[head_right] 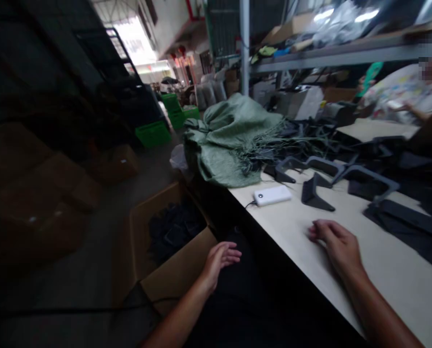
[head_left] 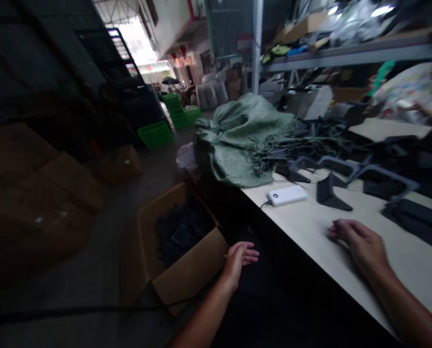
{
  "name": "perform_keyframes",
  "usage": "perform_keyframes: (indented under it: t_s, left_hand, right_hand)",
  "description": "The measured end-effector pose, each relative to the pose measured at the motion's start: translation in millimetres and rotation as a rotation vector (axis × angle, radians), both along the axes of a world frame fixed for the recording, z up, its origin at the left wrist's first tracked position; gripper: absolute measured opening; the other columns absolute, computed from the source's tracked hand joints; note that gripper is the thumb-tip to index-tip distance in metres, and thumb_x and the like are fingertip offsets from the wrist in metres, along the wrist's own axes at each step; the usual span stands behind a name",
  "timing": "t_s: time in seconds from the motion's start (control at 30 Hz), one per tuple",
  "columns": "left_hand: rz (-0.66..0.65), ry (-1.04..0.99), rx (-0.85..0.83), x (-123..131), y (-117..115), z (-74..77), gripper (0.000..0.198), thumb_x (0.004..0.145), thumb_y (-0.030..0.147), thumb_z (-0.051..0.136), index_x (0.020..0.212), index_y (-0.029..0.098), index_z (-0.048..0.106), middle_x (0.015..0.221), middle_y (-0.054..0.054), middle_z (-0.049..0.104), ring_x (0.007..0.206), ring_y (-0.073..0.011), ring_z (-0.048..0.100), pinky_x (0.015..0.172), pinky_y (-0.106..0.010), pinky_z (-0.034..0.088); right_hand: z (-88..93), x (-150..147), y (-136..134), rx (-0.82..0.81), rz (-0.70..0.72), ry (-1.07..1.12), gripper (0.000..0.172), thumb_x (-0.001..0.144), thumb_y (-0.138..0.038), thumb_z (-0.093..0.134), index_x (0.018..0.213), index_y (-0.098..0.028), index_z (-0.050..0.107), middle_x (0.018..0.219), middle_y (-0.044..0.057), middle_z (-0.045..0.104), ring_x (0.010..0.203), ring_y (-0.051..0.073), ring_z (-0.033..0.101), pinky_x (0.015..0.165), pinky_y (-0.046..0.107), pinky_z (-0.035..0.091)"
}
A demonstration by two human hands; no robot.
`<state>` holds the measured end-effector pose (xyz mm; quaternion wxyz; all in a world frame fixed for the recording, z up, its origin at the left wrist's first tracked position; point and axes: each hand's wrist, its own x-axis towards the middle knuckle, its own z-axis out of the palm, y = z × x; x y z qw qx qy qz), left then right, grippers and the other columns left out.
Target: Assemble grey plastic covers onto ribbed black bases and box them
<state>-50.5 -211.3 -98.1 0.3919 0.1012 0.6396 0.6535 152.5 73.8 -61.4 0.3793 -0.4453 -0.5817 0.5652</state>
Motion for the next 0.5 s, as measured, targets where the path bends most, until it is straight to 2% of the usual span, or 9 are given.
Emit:
perform_keyframes:
  t_s: [0.07,0.23,0.4,0.5]
  left_hand:
    - [-0.037,0.021,-0.002,-0.8,-1.2,3.9,0.053,0.087,0.058,0.057,0.111,0.012,0.069,0.099,-0.018,0.081,0.085,-0.0272,0.076,0.083,-0.039,0.053]
    - [-0.094,0.072,-0.023,1.0,3.1,18.3,0.057,0.086,0.061,0.06,0.114,0.013,0.069,0.104,-0.017,0.082,0.092,-0.0288,0.076,0.09,-0.041,0.053]
    - [-0.177,0.13,-0.025,17.2,12.8,41.5,0.06,0.085,0.064,0.061,0.116,0.014,0.069,0.107,-0.017,0.082,0.095,-0.0296,0.076,0.091,-0.041,0.051]
    - [-0.241,0.158,-0.031,25.6,18.0,46.9,0.06,0.085,0.065,0.061,0.116,0.014,0.07,0.109,-0.016,0.081,0.094,-0.0295,0.076,0.09,-0.041,0.051]
  right_hand:
    - [-3.9,0.3,3.6,0.023,0.074,0.072,0.053,0.07,-0.065,0.085,0.091,-0.017,0.076,0.082,0.009,0.076,0.07,0.021,0.07,0.07,0.035,0.059]
    - [-3.2,-2.4,4.8,0.069,0.094,0.145,0.059,0.073,-0.071,0.082,0.088,-0.015,0.076,0.078,0.009,0.075,0.065,0.018,0.067,0.062,0.031,0.056]
    - [-3.8,-2.3,3.7,0.095,0.11,0.189,0.056,0.077,-0.07,0.079,0.086,-0.015,0.074,0.078,0.008,0.074,0.063,0.017,0.065,0.059,0.029,0.053]
    - [-5.8,-3.5,5.1,0.123,0.105,0.202,0.055,0.078,-0.07,0.077,0.084,-0.016,0.072,0.079,0.008,0.073,0.062,0.016,0.064,0.058,0.029,0.053]
